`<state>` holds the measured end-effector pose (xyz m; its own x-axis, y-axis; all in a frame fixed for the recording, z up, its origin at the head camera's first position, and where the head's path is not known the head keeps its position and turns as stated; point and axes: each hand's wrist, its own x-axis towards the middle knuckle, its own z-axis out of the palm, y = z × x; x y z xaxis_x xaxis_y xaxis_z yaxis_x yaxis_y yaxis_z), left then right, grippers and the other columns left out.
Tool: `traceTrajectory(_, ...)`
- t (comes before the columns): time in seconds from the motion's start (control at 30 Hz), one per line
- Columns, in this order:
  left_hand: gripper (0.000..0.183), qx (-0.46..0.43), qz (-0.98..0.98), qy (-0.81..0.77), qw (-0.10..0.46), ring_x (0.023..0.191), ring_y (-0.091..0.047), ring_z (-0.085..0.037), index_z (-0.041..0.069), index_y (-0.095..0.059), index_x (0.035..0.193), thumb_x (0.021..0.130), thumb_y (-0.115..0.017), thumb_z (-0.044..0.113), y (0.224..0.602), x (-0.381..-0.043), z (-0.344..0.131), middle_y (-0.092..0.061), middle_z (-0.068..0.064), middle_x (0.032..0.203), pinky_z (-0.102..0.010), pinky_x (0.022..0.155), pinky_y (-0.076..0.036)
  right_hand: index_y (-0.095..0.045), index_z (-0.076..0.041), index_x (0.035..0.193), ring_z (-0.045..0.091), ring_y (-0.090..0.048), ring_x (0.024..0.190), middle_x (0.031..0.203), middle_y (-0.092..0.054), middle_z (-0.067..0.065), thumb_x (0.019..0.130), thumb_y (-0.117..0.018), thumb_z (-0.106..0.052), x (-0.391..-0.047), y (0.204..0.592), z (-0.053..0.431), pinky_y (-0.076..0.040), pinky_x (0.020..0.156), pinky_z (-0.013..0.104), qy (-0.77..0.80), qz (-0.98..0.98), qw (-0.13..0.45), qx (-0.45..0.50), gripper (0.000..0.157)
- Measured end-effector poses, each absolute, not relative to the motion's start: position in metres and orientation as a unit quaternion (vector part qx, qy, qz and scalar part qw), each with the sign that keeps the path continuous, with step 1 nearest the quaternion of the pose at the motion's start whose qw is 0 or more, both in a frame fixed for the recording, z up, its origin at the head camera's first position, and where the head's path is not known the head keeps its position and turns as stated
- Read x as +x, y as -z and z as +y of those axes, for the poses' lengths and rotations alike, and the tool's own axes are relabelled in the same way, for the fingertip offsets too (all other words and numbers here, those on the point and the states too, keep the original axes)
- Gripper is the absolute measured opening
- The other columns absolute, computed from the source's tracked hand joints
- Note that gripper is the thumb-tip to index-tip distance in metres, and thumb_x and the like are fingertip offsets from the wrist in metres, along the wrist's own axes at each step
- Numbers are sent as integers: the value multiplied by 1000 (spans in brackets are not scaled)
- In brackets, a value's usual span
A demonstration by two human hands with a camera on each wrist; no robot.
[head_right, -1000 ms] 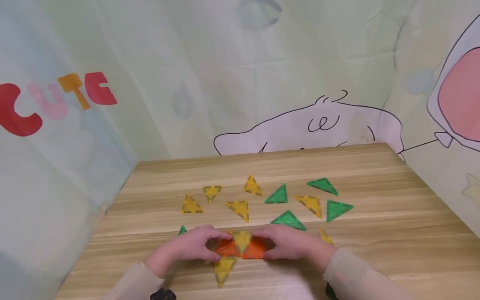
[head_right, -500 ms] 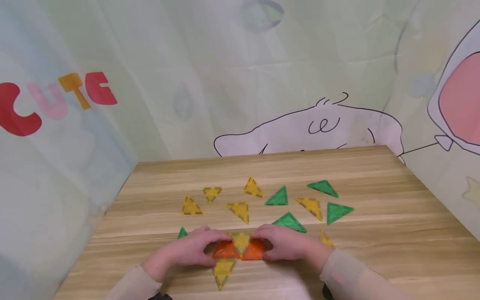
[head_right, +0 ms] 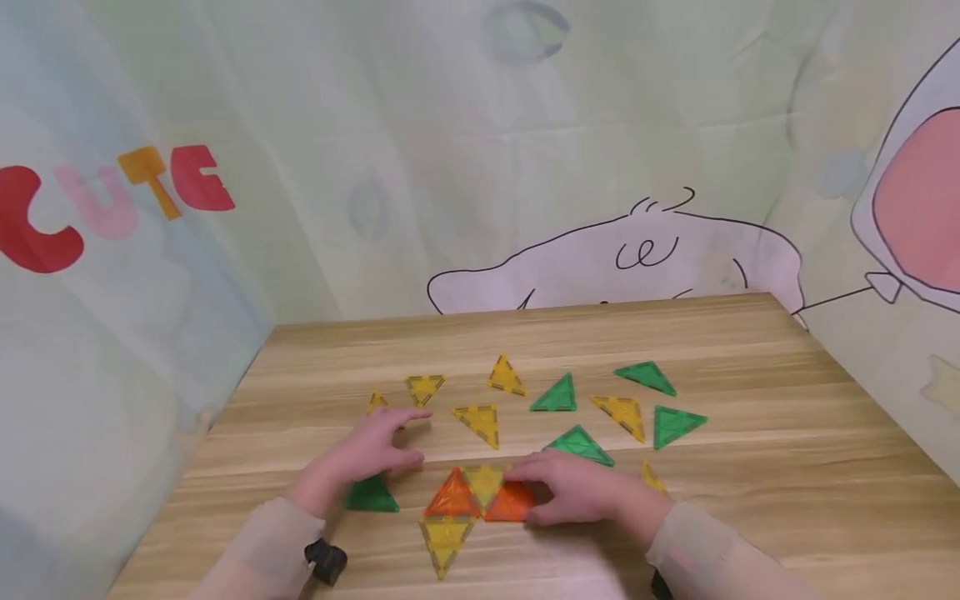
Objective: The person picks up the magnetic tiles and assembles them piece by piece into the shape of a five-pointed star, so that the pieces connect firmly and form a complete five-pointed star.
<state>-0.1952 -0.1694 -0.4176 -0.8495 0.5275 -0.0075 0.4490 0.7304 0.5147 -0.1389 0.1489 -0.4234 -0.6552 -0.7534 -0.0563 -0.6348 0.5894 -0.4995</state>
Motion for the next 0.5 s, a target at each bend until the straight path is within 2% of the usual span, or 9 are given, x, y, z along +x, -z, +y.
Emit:
traceTrajectory(0.27,65,249,937,-228,85,121,-38,-29,19,-50,136,78,-75,31,419,-211,-164,-49,-3,137,-52,98,-26,-58,-14,127,19,-48,117,128,-55,-4,87,-65,-33,-136,424,162,-40,96,39,237,880,117,-395,46)
traceTrajectory(0.5,70,223,946,-221,76,121,-38,-30,17,-50,135,72,-78,30,421,-221,-160,-51,-1,134,-52,99,-22,-59,-15,126,19,-47,118,127,-56,-4,86,-64,-34,-131,424,172,-39,97,40,240,885,115,-381,44)
